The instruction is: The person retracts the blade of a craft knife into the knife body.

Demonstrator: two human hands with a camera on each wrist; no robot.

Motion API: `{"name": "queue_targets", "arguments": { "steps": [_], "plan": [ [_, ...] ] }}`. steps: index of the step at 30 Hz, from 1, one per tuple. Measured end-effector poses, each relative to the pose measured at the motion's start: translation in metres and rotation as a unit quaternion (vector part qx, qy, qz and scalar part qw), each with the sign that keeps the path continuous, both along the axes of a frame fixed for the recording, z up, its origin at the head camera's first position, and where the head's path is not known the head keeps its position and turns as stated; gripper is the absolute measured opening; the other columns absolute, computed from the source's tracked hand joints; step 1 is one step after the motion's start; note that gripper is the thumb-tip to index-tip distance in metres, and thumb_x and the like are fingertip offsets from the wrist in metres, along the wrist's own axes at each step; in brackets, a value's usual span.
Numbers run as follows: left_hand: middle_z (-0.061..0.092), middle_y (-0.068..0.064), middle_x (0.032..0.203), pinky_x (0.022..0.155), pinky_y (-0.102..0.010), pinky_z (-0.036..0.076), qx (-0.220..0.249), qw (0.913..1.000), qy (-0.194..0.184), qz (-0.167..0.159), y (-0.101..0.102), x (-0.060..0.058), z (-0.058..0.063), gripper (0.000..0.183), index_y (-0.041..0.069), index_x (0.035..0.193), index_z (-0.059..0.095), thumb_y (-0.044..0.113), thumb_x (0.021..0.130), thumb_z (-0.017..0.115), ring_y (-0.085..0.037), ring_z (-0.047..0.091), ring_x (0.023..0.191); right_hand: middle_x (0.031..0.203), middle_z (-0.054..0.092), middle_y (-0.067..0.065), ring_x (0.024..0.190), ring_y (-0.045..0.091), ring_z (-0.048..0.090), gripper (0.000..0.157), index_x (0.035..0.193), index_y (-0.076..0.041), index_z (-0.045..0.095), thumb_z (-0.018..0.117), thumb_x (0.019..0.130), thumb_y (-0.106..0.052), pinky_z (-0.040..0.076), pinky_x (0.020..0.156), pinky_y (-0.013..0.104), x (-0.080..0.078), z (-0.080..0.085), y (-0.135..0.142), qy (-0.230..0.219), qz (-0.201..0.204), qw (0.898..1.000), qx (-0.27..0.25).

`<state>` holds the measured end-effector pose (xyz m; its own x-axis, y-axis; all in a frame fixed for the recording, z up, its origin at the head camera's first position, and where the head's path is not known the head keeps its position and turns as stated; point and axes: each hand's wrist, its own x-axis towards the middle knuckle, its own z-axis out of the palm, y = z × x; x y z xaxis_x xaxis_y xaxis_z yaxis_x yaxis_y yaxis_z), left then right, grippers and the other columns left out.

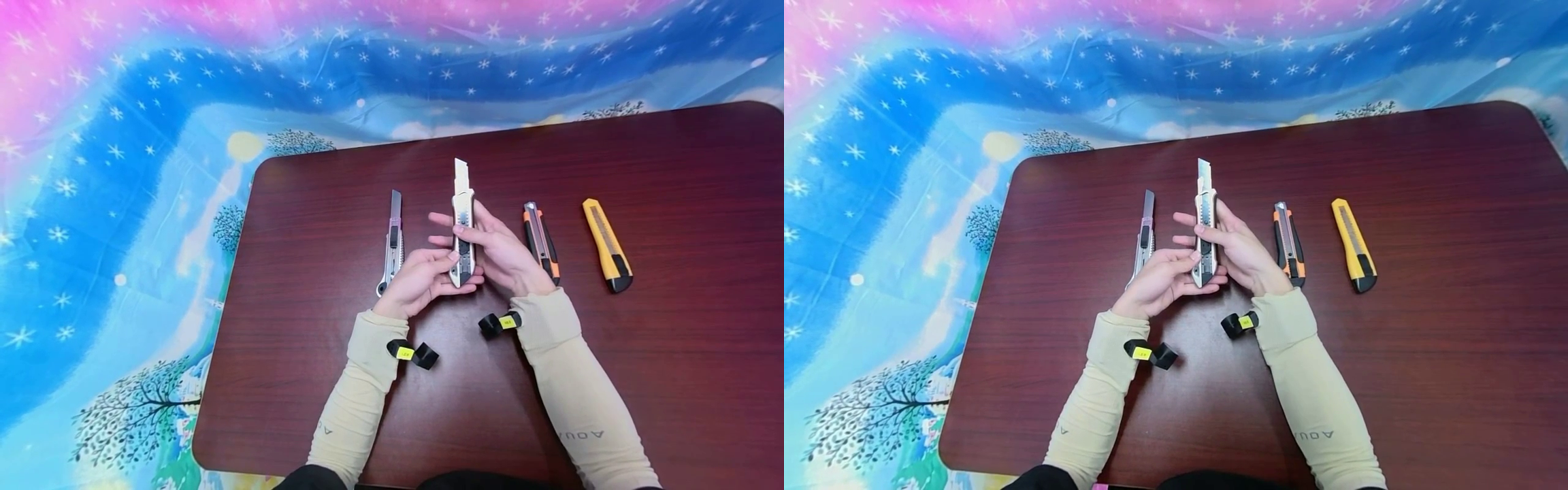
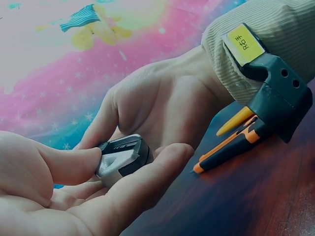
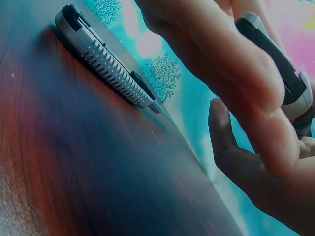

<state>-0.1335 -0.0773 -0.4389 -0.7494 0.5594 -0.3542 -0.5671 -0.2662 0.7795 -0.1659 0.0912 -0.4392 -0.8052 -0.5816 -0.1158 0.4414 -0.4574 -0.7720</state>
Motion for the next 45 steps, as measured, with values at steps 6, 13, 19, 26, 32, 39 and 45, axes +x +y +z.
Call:
{"name": "queue_targets", "arguments": {
  "steps": [6,13,19,26,32,39,45],
  "plan": [
    [0.044,-0.046,0.131,0.099,-0.048,0.049,0.002,1.0,0.001,0.003,-0.0015,-0.0003,0.0008,0.038,-0.016,0.135,0.042,0.006,0.104,0.035,-0.026,0.068,0.094,0.152,0.042,0.009,0.119,0.026,0.062,0.069,0.152,-0.038,0.016,0.048,0.1,-0.006,0.057,0.089,0.033,-0.0005,-0.0005,-0.0008,0.006,0.004,1.0,0.003],
    [0.044,-0.046,0.131,0.1,-0.05,0.048,0.005,1.0,0.0,0.004,-0.0018,0.0,0.0028,0.038,-0.016,0.135,0.041,0.005,0.104,0.035,-0.025,0.068,0.092,0.154,0.039,0.01,0.12,0.027,0.06,0.07,0.151,-0.044,0.016,0.046,0.101,-0.006,0.057,0.091,0.034,-0.001,-0.0015,-0.0012,0.007,0.007,1.0,-0.004],
    [0.045,-0.045,0.13,0.098,-0.049,0.05,-0.007,0.9999,0.002,0.013,-0.0019,0.0,0.0043,0.038,-0.014,0.135,0.043,0.005,0.104,0.036,-0.027,0.068,0.092,0.155,0.035,0.012,0.121,0.027,0.06,0.074,0.152,-0.044,0.014,0.048,0.099,-0.004,0.052,0.097,0.031,-0.0009,0.0002,-0.001,0.025,0.003,1.0,0.009],
    [0.046,-0.045,0.129,0.097,-0.05,0.05,-0.004,0.9998,0.001,0.017,-0.0032,-0.0004,0.0036,0.037,-0.012,0.136,0.044,0.005,0.104,0.036,-0.028,0.068,0.093,0.156,0.031,0.016,0.122,0.026,0.059,0.077,0.152,-0.045,0.012,0.049,0.099,-0.003,0.049,0.1,0.031,0.0,0.0039,-0.0019,0.037,0.002,0.999,0.032],
    [0.046,-0.045,0.13,0.098,-0.051,0.049,-0.003,0.9998,-0.005,0.019,-0.0038,-0.0003,0.003,0.037,-0.012,0.136,0.042,0.005,0.104,0.035,-0.028,0.068,0.093,0.156,0.028,0.021,0.122,0.027,0.058,0.077,0.149,-0.051,0.013,0.049,0.099,-0.005,0.048,0.101,0.032,-0.0002,0.0031,-0.0021,0.026,0.007,0.999,0.041],
    [0.046,-0.046,0.129,0.096,-0.052,0.05,-0.002,0.9996,-0.006,0.029,-0.0047,0.0002,0.0033,0.037,-0.011,0.136,0.044,0.005,0.103,0.037,-0.027,0.069,0.09,0.156,0.027,0.022,0.124,0.028,0.057,0.08,0.148,-0.054,0.013,0.048,0.098,-0.002,0.05,0.099,0.032,-0.0002,0.0014,-0.0027,0.017,0.015,0.999,0.029],
    [0.045,-0.046,0.129,0.095,-0.052,0.051,0.0,0.9995,-0.007,0.029,-0.0042,-0.0004,0.0032,0.037,-0.01,0.135,0.045,0.006,0.104,0.037,-0.027,0.069,0.09,0.156,0.026,0.023,0.122,0.023,0.058,0.081,0.149,-0.052,0.012,0.048,0.098,0.0,0.05,0.1,0.031,-0.0001,0.0023,-0.0022,0.032,0.018,0.999,0.034]
  ]
}}
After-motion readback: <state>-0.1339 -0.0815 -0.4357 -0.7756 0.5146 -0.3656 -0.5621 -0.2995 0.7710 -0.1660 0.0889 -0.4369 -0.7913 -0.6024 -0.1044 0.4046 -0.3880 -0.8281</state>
